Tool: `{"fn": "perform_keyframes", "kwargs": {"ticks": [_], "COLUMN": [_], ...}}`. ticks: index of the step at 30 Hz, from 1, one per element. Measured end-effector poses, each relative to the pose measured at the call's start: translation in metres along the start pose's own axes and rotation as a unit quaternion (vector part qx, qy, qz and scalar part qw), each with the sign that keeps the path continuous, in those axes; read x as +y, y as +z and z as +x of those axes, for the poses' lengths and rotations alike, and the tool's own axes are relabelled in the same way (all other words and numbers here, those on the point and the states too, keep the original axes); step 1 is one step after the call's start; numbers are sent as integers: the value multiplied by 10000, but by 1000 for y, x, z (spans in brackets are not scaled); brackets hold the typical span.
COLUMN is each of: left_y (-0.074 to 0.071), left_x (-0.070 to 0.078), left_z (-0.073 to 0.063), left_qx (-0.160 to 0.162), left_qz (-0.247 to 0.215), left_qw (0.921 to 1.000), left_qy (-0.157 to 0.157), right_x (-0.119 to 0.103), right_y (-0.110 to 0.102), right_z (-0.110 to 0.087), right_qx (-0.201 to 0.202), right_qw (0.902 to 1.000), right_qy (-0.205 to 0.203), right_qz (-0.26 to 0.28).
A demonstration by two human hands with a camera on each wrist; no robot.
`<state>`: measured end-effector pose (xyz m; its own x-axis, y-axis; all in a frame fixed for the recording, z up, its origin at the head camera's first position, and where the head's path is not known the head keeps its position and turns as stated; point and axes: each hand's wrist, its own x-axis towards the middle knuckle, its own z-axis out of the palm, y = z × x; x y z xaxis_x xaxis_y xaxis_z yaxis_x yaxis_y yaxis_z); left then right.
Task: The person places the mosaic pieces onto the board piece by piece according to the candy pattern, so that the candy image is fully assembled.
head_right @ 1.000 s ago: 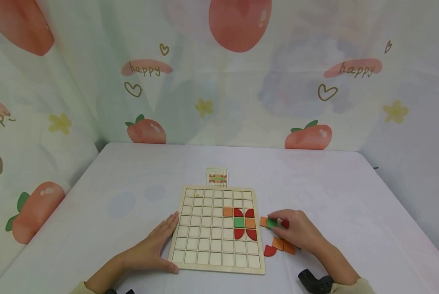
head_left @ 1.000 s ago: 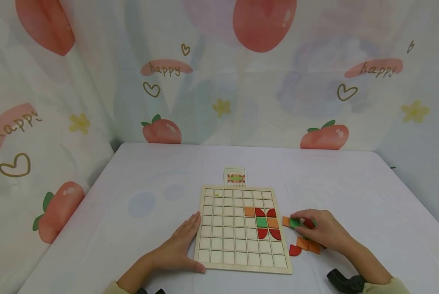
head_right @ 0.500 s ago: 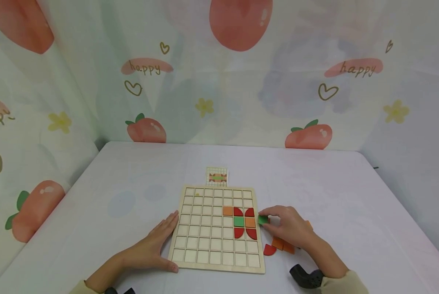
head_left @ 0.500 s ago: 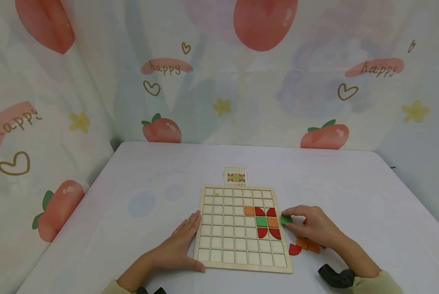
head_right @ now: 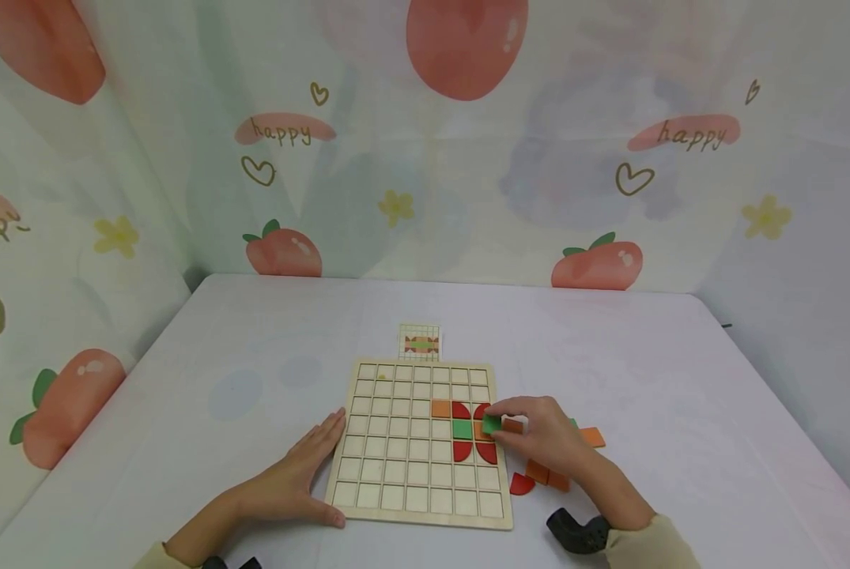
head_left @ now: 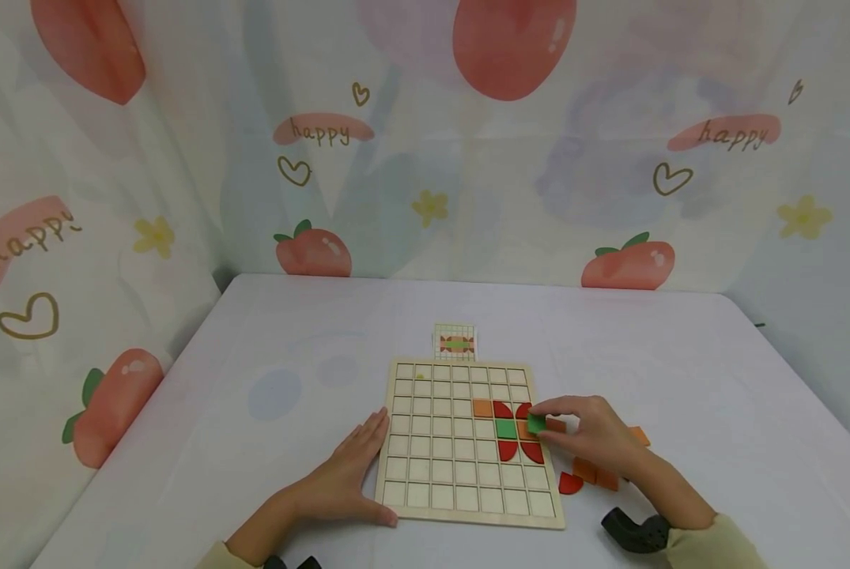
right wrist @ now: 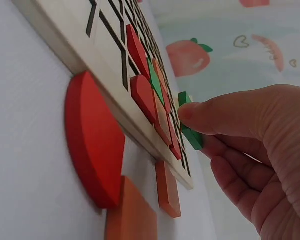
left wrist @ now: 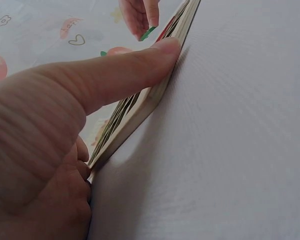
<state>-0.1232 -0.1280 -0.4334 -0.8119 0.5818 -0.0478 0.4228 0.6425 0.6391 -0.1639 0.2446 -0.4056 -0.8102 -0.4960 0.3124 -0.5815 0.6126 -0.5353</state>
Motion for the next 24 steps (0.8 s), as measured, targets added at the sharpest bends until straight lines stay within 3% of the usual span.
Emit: {"fn": "perform_keyframes", "kwargs": {"ticks": [11,24], "left_y": [0,1], "left_x": [-1,-2], "left_z": [0,1], "left_qx": [-10,12], "left_qz": [8,6], "left_qw": [10000,10000], "left_qy": [14,38], "right_x": [-5,-8], "right_y": [6,15], "right_z": [8,16], "right_qx": [105,-48], "right_qw": [9989,9980], "right_qy": [253,123], "right_qz": [388,622]}}
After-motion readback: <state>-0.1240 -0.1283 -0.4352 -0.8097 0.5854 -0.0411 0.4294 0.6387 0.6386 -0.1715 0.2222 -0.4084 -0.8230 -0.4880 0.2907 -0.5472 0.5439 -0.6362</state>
